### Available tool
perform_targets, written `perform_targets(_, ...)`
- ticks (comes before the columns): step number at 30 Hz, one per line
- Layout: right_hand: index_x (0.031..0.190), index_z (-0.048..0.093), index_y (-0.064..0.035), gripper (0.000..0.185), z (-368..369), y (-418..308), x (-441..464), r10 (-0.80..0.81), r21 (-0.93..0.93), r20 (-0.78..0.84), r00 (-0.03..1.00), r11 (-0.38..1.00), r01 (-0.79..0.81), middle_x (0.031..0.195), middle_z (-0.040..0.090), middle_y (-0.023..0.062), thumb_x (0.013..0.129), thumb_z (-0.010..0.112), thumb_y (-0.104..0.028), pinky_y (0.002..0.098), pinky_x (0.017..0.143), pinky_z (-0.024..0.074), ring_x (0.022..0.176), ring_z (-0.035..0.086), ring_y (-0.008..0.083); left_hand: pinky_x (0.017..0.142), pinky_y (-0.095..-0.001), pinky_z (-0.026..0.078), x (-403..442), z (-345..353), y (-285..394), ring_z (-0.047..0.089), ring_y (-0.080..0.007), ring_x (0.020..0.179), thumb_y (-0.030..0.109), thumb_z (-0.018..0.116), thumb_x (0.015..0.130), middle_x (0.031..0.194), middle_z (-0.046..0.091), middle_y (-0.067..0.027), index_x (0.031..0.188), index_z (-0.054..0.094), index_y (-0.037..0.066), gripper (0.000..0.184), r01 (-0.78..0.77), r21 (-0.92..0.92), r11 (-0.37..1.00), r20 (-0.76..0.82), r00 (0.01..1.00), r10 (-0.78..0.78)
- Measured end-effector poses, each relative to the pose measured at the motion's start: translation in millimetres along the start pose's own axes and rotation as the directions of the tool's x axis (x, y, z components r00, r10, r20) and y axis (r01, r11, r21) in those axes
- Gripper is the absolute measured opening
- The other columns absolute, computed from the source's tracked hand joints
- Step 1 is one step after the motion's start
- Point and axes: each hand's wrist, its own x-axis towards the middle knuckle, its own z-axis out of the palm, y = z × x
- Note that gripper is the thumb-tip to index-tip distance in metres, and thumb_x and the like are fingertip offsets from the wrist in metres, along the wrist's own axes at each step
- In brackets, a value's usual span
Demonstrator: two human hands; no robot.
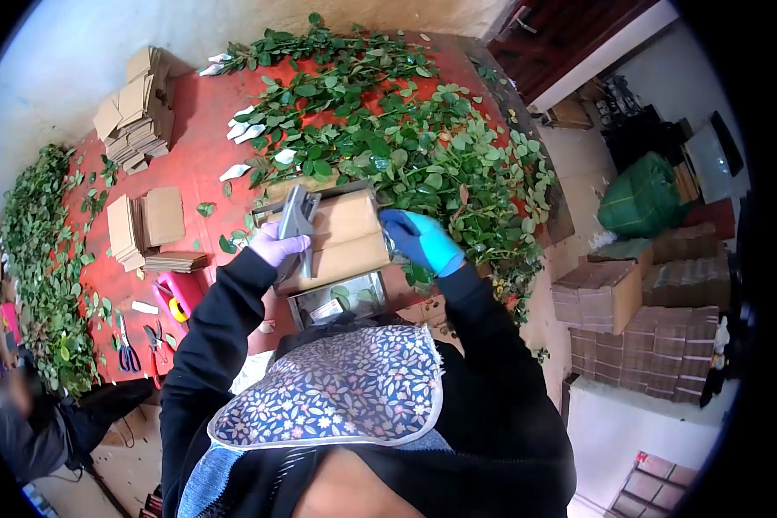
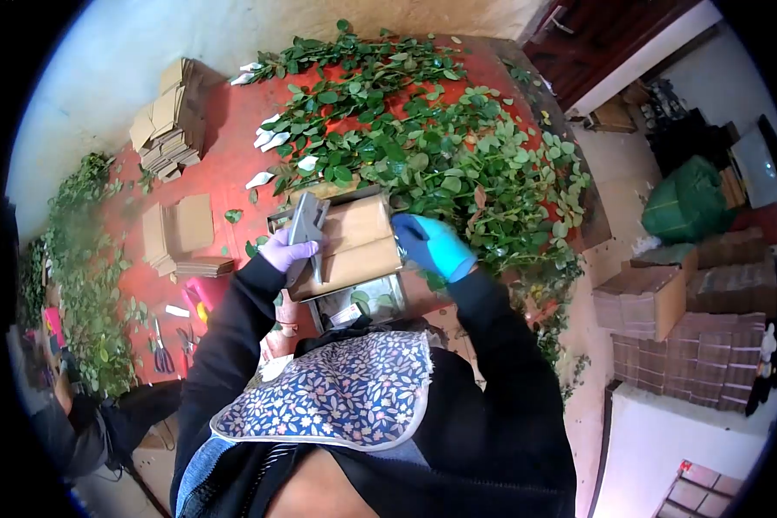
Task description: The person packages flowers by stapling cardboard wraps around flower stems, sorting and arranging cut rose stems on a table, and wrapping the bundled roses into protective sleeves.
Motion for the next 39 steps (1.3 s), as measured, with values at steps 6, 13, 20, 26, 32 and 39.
perform_targets(6,0.129,0.05,-0.0037,0.043,-80,-39,82,-0.349,-0.482,0.338,0.874,0.734,0.479,0.121,0.059,0.0167,0.086,0.054,-0.003,0.0368,0.088,0.0488,0.106,0.06,0.0279,0.093,-0.0331,0.045,-5,7,4,0.061,-0.0196,0.101,0.015,0.071,0.082,0.11,0.065,-0.0097,0.121,0.057,-0.002,0.045,0.019,-0.137,0.99,-0.11,0.993,-0.035)
perform_targets(13,0.11,0.061,-0.0085,0.033,-45,-3,147,-0.093,-0.528,0.716,0.692,0.576,0.624,0.1,0.065,0.0159,0.081,0.063,-0.024,0.0415,0.084,0.0462,0.093,0.061,0.0347,0.096,-0.031,0.042,-7,12,8,0.059,-0.0188,0.104,0.019,0.071,0.081,0.107,0.065,-0.0086,0.122,0.056,-0.004,0.049,0.047,-0.127,0.991,-0.175,0.982,-0.069)
perform_targets(20,0.083,0.061,-0.0138,0.01,-93,-2,106,-0.514,-0.593,0.563,0.647,0.294,0.749,0.079,0.061,0.0058,0.078,0.066,-0.02,0.041,0.089,0.0399,0.087,0.058,0.0261,0.096,-0.0313,0.042,-13,9,1,0.058,-0.0184,0.106,0.017,0.068,0.084,0.115,0.062,-0.0096,0.122,0.055,-0.004,0.045,0.004,-0.123,0.992,-0.153,0.988,-0.023)
perform_targets(26,0.13,0.046,-0.0024,0.069,-84,-25,28,-0.271,-0.289,0.24,0.932,0.897,0.335,0.094,0.065,0.0167,0.078,0.074,-0.039,0.0367,0.071,0.0512,0.082,0.066,0.0306,0.094,-0.0297,0.044,-16,17,17,0.06,-0.0175,0.102,0.012,0.068,0.084,0.106,0.065,-0.0084,0.129,0.051,-0.002,0.05,0.027,-0.192,0.981,-0.175,0.983,-0.062)
perform_targets(32,0.141,0.034,-0.0051,0.076,-20,-10,15,-0.416,-0.619,0.163,0.895,0.663,0.421,0.083,0.064,0.0166,0.079,0.071,-0.028,0.0452,0.069,0.0459,0.072,0.059,0.0355,0.097,-0.0308,0.042,-16,16,18,0.059,-0.019,0.106,0.015,0.068,0.083,0.109,0.064,-0.0092,0.127,0.05,-0.005,0.051,0.013,-0.153,0.988,-0.122,0.992,-0.032)
perform_targets(39,0.135,0.044,-0.0097,0.05,-47,0,27,-0.141,-0.7,-0.113,0.983,0.714,0.022,0.072,0.059,0.0171,0.087,0.057,-0.014,0.0418,0.056,0.0442,0.067,0.06,0.03,0.097,-0.0315,0.042,-17,11,8,0.058,-0.0202,0.106,0.014,0.068,0.084,0.111,0.062,-0.0108,0.127,0.049,-0.005,0.051,0.018,-0.175,0.984,-0.137,0.99,-0.042)
